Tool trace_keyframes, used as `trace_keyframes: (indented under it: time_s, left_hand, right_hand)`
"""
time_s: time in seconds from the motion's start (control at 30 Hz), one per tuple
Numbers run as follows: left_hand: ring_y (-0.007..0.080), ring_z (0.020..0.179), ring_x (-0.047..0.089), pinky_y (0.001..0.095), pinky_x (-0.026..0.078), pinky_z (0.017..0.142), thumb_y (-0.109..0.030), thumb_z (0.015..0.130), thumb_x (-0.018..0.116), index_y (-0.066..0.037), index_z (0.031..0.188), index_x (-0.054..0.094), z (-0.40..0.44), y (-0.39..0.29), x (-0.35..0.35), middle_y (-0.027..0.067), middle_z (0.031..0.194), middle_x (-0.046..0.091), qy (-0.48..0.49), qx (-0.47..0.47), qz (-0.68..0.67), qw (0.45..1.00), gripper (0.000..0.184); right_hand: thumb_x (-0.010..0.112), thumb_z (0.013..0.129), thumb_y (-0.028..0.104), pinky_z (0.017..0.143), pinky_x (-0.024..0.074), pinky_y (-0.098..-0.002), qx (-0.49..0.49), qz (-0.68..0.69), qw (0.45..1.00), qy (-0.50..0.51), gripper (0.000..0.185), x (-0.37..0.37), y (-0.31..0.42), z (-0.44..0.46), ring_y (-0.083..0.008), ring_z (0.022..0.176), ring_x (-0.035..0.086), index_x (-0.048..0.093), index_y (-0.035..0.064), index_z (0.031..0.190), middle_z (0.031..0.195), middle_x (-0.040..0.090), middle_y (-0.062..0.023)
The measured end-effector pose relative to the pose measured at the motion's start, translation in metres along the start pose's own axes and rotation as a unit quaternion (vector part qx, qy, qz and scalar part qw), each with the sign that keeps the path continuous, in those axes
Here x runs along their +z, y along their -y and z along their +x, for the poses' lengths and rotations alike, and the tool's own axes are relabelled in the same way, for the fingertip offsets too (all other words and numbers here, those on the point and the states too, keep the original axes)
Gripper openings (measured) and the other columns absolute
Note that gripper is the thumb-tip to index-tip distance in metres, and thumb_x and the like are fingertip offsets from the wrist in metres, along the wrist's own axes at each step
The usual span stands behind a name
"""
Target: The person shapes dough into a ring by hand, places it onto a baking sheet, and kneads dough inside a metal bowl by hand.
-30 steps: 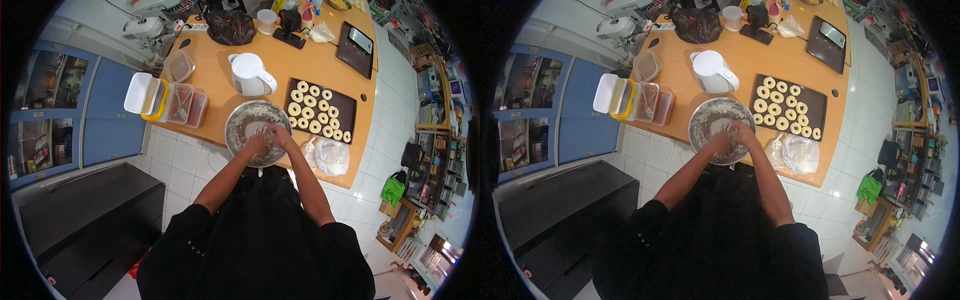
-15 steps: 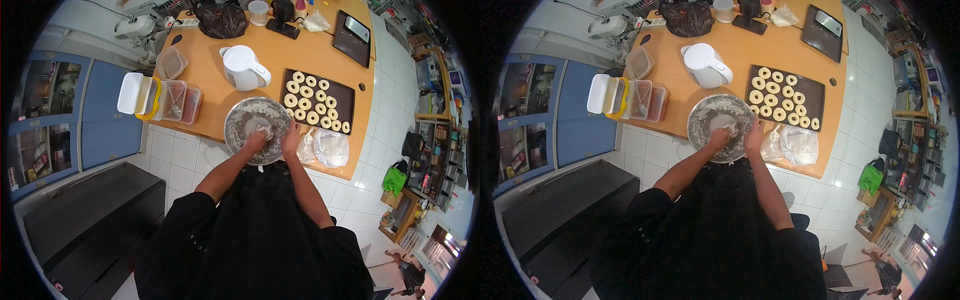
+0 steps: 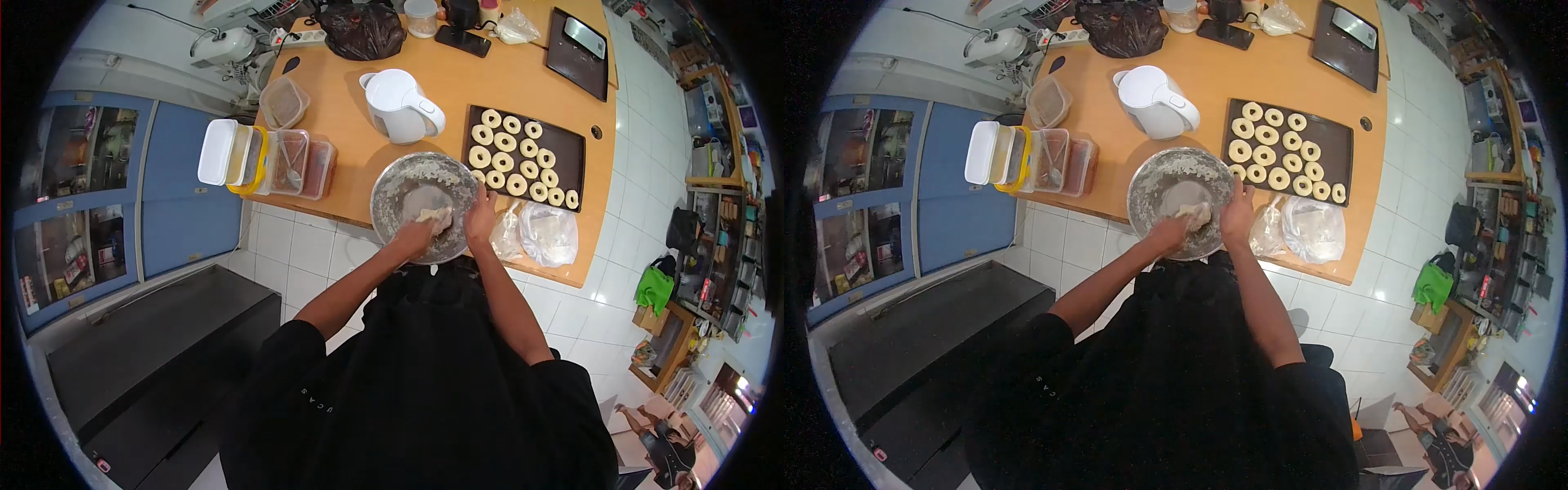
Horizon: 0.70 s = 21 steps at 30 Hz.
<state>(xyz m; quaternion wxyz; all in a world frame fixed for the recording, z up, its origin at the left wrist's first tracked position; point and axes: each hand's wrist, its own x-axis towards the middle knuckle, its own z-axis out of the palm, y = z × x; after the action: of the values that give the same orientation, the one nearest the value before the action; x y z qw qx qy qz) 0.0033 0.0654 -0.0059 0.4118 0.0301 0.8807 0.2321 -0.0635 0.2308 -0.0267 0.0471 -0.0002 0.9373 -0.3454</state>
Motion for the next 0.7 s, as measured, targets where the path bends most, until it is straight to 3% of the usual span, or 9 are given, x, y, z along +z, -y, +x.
trace_keyframes:
  time_s: [0.1,0.2,0.3,0.4,0.5,0.6,0.7]
  left_hand:
    - [0.0358,0.13,0.042,0.0571,0.036,0.1,-0.014,0.083,0.055,-0.015,0.144,0.034,0.021,0.003,0.014,0.0183,0.139,0.046,-0.206,0.026,0.056,0.977,0.065]
    - [0.037,0.13,0.042,0.0568,0.029,0.107,-0.013,0.086,0.053,-0.015,0.149,0.025,0.066,0.015,0.05,0.0194,0.147,0.035,-0.21,0.06,0.064,0.974,0.068]
    - [0.0349,0.131,0.041,0.0526,0.031,0.108,-0.018,0.087,0.052,-0.009,0.145,0.03,0.059,0.002,0.045,0.0204,0.148,0.033,-0.163,0.078,0.1,0.978,0.063]
    - [0.0365,0.121,0.05,0.0473,0.043,0.098,-0.013,0.079,0.059,-0.003,0.13,0.048,0.075,0.045,0.066,0.0206,0.129,0.052,-0.147,0.159,0.042,0.975,0.053]
    - [0.0344,0.122,0.049,0.0433,0.041,0.102,-0.022,0.083,0.06,-0.005,0.132,0.046,0.042,0.03,0.026,0.0235,0.134,0.047,0.005,0.072,0.057,0.996,0.054]
    - [0.0357,0.119,0.051,0.0453,0.043,0.098,-0.022,0.082,0.063,-0.003,0.129,0.048,0.034,0.031,0.031,0.0237,0.128,0.049,-0.077,0.142,0.115,0.98,0.053]
    - [0.0383,0.118,0.05,0.0459,0.044,0.097,-0.026,0.082,0.063,0.001,0.128,0.047,0.028,0.021,0.025,0.0232,0.13,0.048,-0.034,0.075,0.176,0.981,0.055]
  right_hand:
    - [0.054,0.081,-0.001,0.078,0.0494,-0.0483,-0.001,0.002,1.0,-0.008,0.055,0.002,0.004,-0.001,-0.0417,0.093,0.058,0.044,0.0111,0.134,0.114,0.047,-0.0191]
    - [0.05,0.087,0.001,0.078,0.0481,-0.0504,0.006,0.002,1.0,-0.007,0.047,0.001,0.006,-0.001,-0.0433,0.093,0.057,0.045,0.0114,0.133,0.114,0.046,-0.0201]
    - [0.048,0.089,0.002,0.079,0.0475,-0.0512,0.009,-0.002,1.0,0.003,0.044,-0.003,0.009,0.003,-0.0439,0.094,0.057,0.045,0.0113,0.132,0.114,0.046,-0.0206]
    - [0.049,0.088,0.002,0.079,0.0475,-0.0512,0.015,-0.004,1.0,0.005,0.044,-0.002,0.008,0.002,-0.044,0.094,0.057,0.046,0.0111,0.131,0.113,0.047,-0.0204]
    - [0.049,0.088,0.001,0.079,0.0476,-0.051,0.012,-0.003,1.0,-0.013,0.043,0.003,0.002,0.002,-0.044,0.094,0.057,0.046,0.0106,0.13,0.113,0.047,-0.0198]
    - [0.05,0.087,0.001,0.077,0.048,-0.0506,0.008,-0.003,1.0,-0.004,0.044,0.004,0.003,0.002,-0.0436,0.093,0.057,0.046,0.0097,0.129,0.112,0.048,-0.0188]
    - [0.051,0.086,0.001,0.076,0.0484,-0.0505,0.005,-0.007,1.0,0.003,0.044,0.0,0.009,0.002,-0.0431,0.092,0.058,0.047,0.0089,0.129,0.112,0.048,-0.0179]
